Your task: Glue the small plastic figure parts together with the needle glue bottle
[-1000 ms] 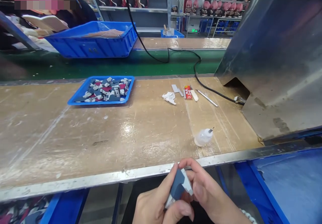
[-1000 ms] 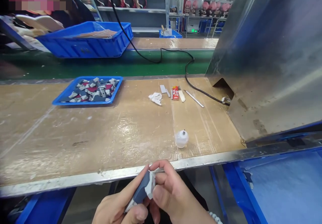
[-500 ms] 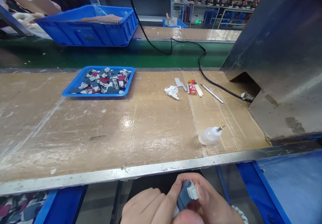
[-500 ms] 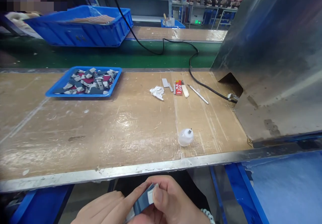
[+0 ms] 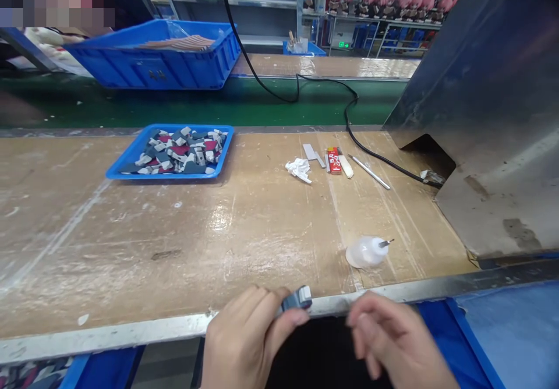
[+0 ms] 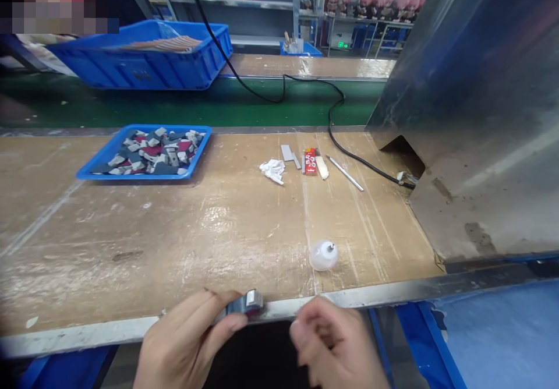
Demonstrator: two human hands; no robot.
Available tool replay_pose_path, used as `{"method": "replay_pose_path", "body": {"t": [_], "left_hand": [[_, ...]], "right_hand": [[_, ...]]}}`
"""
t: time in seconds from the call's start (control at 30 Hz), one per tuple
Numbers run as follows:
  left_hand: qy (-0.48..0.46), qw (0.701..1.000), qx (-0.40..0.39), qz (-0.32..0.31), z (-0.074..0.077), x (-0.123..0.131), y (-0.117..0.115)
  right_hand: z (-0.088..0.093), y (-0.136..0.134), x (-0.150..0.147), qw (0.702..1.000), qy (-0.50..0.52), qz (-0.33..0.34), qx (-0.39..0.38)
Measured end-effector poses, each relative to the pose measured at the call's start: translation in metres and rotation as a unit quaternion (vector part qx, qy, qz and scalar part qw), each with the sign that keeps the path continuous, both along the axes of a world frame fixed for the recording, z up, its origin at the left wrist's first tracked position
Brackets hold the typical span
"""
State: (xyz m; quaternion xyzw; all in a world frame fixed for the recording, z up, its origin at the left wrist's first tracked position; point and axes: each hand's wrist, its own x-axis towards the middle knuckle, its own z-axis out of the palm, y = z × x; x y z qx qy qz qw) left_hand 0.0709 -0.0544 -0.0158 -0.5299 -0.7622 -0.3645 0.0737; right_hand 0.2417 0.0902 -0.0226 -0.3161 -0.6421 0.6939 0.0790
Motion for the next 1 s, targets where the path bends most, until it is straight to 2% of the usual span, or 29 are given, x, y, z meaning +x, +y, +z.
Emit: {"method": "replay_pose_path", "body": {"t": [0.07,0.1,0.17,0.23,0.37,0.6,0.7,0.83,1.0], "left_hand": [[0.007,1.000,-0.012,0.019,-0.009,-0.006,0.007],[0.014,0.999,-0.018,0.027,-0.013,-0.008,0.009],[0.035,0.998,-0.030,0.037,-0.019,-0.011,0.011],[0.054,0.997,-0.040,0.036,-0.022,-0.012,0.012],[0.071,0.996,-0.026,0.048,-0.021,-0.012,0.018],[0.038,0.996,-0.003,0.082,-0.021,-0.012,0.026],[0.029,0.998,0.010,0.061,-0.020,-0.011,0.025],[0.010,0.999,0.028,0.029,-0.016,-0.010,0.023],[-0.018,0.999,0.044,-0.016,-0.014,-0.009,0.019]], "right_hand": [[-0.001,0.015,0.008,0.975,-0.048,-0.163,0.140],[-0.003,0.022,0.010,0.954,-0.052,-0.214,0.202],[-0.009,0.034,0.007,0.930,-0.050,-0.228,0.283],[-0.014,0.040,-0.002,0.932,-0.062,-0.180,0.308],[-0.018,0.041,-0.018,0.949,-0.065,-0.112,0.286],[-0.037,0.045,-0.002,0.962,-0.025,-0.113,0.245],[-0.030,0.038,0.000,0.967,0.030,-0.158,0.195],[-0.015,0.027,-0.002,0.969,0.074,-0.186,0.145],[-0.023,0.035,0.009,0.972,0.090,-0.155,0.153]]}}
